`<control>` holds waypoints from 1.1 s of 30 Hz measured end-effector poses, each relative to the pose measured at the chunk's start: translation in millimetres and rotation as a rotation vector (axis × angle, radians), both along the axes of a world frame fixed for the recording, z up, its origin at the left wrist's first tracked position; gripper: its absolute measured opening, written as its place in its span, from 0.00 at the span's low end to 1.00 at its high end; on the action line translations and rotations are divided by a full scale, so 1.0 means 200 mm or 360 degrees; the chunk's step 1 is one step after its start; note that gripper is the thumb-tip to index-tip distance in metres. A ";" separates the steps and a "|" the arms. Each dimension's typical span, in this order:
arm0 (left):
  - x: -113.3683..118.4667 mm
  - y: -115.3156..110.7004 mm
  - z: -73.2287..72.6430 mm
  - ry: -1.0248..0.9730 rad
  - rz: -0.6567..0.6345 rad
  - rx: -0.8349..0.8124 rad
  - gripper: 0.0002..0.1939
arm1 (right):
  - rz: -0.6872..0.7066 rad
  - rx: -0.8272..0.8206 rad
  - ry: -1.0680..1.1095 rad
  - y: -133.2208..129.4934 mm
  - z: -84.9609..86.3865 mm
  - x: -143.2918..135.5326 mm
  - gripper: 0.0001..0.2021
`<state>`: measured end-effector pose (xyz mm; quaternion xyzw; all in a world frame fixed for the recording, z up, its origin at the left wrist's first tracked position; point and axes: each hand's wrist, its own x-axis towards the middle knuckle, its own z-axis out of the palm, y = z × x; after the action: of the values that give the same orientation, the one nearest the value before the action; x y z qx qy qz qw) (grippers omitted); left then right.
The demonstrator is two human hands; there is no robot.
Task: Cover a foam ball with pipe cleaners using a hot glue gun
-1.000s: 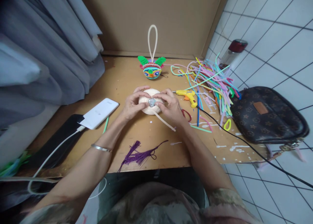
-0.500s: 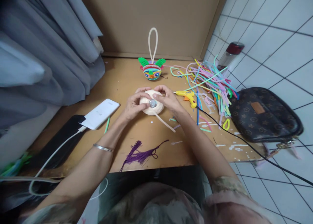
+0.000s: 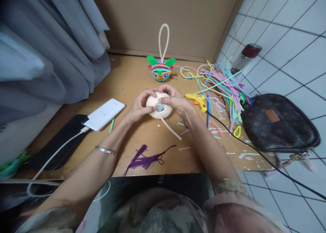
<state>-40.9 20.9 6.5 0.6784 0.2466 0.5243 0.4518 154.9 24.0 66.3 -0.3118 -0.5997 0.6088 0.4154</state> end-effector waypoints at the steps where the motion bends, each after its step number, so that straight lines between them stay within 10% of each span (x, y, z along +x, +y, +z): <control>1: 0.00 0.00 0.00 -0.0004 -0.0010 -0.0009 0.28 | -0.0001 0.0007 0.0004 0.00 -0.01 0.00 0.27; 33: -0.01 0.00 0.02 -0.0088 -0.0124 -0.0173 0.32 | -0.0111 0.0121 -0.0149 -0.03 -0.03 -0.03 0.30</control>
<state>-43.1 21.2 9.6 0.6473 0.2355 0.5106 0.5146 149.4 17.4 60.6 -0.3446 -0.6298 0.5556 0.4194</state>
